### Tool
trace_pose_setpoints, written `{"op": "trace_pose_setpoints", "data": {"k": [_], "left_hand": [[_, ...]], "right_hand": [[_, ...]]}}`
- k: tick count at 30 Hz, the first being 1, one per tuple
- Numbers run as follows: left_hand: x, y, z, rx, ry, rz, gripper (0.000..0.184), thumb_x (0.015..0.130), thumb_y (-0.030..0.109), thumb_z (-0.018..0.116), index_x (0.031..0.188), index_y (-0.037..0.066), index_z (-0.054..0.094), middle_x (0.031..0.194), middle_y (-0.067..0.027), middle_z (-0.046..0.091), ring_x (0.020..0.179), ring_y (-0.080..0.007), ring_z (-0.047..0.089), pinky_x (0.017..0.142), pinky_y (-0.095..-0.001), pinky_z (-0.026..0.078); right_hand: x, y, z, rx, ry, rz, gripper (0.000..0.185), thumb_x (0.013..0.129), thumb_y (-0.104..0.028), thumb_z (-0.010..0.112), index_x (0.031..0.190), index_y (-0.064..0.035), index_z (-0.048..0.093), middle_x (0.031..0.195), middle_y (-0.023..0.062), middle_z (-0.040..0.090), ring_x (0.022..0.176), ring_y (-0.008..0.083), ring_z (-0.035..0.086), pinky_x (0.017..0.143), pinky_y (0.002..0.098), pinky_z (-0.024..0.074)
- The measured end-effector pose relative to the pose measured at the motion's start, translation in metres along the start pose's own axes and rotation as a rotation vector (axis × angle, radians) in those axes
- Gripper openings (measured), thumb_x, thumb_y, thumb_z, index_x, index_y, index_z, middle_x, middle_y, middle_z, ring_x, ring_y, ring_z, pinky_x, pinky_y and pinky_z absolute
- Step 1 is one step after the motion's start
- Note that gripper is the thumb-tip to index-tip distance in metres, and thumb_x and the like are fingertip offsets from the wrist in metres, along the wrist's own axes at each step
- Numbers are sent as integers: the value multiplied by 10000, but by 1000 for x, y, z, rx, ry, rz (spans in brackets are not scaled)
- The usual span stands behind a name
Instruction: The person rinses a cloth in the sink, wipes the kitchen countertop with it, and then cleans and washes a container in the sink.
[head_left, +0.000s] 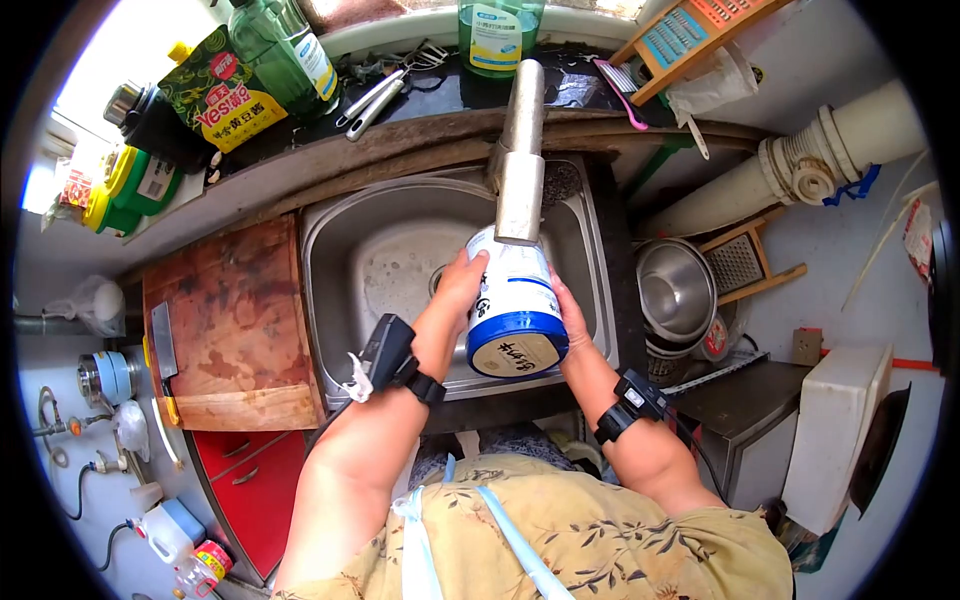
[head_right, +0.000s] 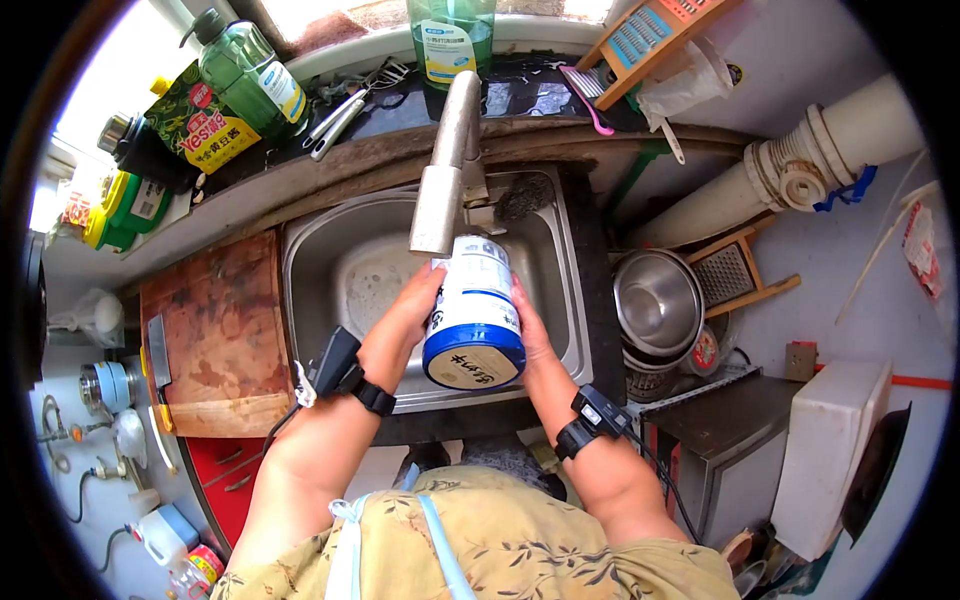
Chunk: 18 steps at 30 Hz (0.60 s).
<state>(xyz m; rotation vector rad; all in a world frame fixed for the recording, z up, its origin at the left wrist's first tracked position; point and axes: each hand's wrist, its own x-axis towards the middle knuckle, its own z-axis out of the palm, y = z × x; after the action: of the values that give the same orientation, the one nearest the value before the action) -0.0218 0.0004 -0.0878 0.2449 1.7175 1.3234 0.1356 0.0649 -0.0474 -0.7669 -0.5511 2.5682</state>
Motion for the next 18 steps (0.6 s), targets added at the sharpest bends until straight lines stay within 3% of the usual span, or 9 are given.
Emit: {"op": "trace_pose_setpoints", "data": {"k": [2, 4, 6, 8, 10, 13, 14, 16, 18], "left_hand": [[-34, 33, -6, -404, -230, -110, 407, 924, 247, 456, 1233, -15, 409, 1113, -127, 554, 939, -213, 583, 824, -332, 490], [-41, 28, -19, -438, -191, -222, 458, 905, 300, 510, 1236, -7, 427, 1137, -144, 557, 973, -238, 584, 846, -357, 493], [-52, 23, -32, -783, -352, -412, 587, 844, 360, 603, 1245, -27, 419, 1169, -172, 551, 1024, -268, 574, 873, -363, 480], [-54, 5, -44, -793, -366, -411, 632, 826, 414, 609, 1254, -11, 418, 1178, -183, 546, 1053, -277, 561, 891, -396, 472], [-62, -5, -52, -862, -295, -453, 664, 816, 454, 603, 1261, -3, 416, 1177, -187, 546, 1048, -291, 561, 896, -422, 465], [-71, -11, -62, -868, -255, -441, 691, 804, 478, 603, 1276, 11, 412, 1188, -184, 541, 1053, -302, 557, 900, -441, 459], [-73, -12, -66, -898, -255, -438, 689, 802, 475, 605, 1278, 14, 414, 1191, -182, 540, 1053, -304, 557, 897, -446, 460], [-77, -18, -71, -932, -212, -445, 658, 815, 459, 595, 1278, 24, 422, 1191, -183, 541, 1049, -312, 560, 893, -448, 463], [-81, -22, -77, -998, -255, -415, 619, 848, 465, 539, 1284, 42, 423, 1199, -177, 537, 1043, -319, 564, 896, -447, 462]], "right_hand": [[0, 4, -2, -12, 30, 24, 594, 870, -357, 485, 1380, -144, 266, 1279, 145, 453, 1113, 265, 519, 912, 401, 459], [-1, 11, 4, -23, 5, 23, 632, 864, -361, 500, 1392, -140, 232, 1290, 142, 434, 1135, 259, 496, 927, 386, 442], [-1, 22, 6, -33, -18, 23, 672, 858, -365, 516, 1404, -136, 198, 1300, 139, 416, 1157, 254, 472, 942, 372, 426], [5, 34, 2, -157, 61, 62, 687, 854, -391, 528, 1402, -112, 224, 1307, 134, 425, 1173, 243, 461, 965, 361, 406], [7, 37, 9, -207, 53, 51, 683, 872, -327, 511, 1410, -55, 190, 1368, 165, 337, 1205, 258, 426, 975, 328, 376], [23, 49, 2, -826, 142, -178, 452, 874, -269, 524, 1282, -83, 469, 1353, 235, 349, 1271, 339, 325, 1024, 351, 285], [24, 52, -3, -830, 142, -179, 452, 874, -269, 524, 1282, -83, 469, 1353, 235, 349, 1271, 339, 325, 1024, 351, 285], [16, 47, 15, -1229, 24, -288, 394, 904, -248, 492, 1266, -92, 491, 1320, 199, 412, 1287, 287, 295, 1028, 358, 266], [12, 50, 22, -1246, -20, -352, 349, 891, -224, 495, 1222, -127, 541, 1285, 234, 442, 1263, 341, 323, 1044, 394, 236]]}}
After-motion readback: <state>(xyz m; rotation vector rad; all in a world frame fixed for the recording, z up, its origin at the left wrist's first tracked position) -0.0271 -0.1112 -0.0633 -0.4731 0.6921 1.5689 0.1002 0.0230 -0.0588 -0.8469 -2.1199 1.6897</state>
